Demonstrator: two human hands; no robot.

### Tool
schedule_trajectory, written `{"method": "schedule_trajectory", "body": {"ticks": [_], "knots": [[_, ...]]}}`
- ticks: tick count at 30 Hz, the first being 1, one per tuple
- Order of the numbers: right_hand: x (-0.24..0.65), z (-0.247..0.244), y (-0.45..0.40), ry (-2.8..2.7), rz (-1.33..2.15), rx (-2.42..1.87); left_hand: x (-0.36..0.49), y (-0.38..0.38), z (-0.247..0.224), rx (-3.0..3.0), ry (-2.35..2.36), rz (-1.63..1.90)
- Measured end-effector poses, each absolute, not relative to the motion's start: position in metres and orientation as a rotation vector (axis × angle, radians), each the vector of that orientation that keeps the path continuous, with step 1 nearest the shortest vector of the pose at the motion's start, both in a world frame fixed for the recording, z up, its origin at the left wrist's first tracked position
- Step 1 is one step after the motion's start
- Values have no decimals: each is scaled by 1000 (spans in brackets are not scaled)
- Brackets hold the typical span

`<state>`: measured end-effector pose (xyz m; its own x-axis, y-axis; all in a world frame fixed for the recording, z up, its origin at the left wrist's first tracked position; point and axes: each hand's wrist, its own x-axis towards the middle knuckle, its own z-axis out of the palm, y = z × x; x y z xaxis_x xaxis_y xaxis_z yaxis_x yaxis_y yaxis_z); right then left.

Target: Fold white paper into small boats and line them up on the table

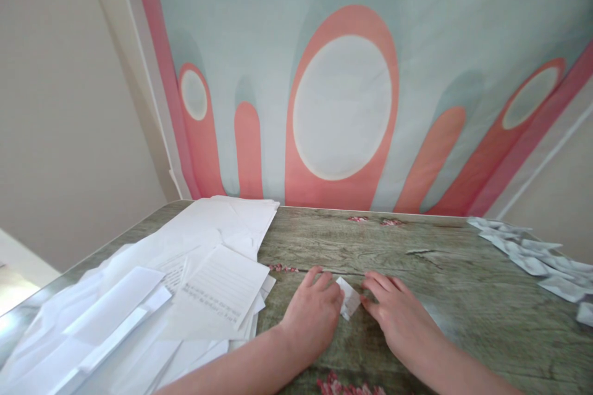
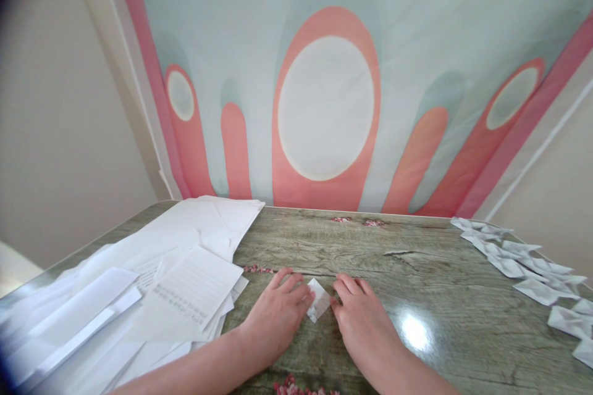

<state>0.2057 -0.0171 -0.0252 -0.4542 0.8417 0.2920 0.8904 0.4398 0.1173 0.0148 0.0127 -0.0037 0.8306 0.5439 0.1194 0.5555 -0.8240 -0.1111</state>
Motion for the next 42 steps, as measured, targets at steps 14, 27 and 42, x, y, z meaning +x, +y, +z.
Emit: {"method": "schedule_trajectory", "body": {"ticks": [14, 27, 42], "knots": [[200, -37, -19, -2317, -318, -1361, 11, 10, 2, -2845, -960, -133], [191, -50, -19, -2279, -162, -1215, 8, 3, 5, -2824, -1154, -34], [189, -51, -16, -2340, -374, -1183, 4, 2, 5, -2842, -1241, -85]]}}
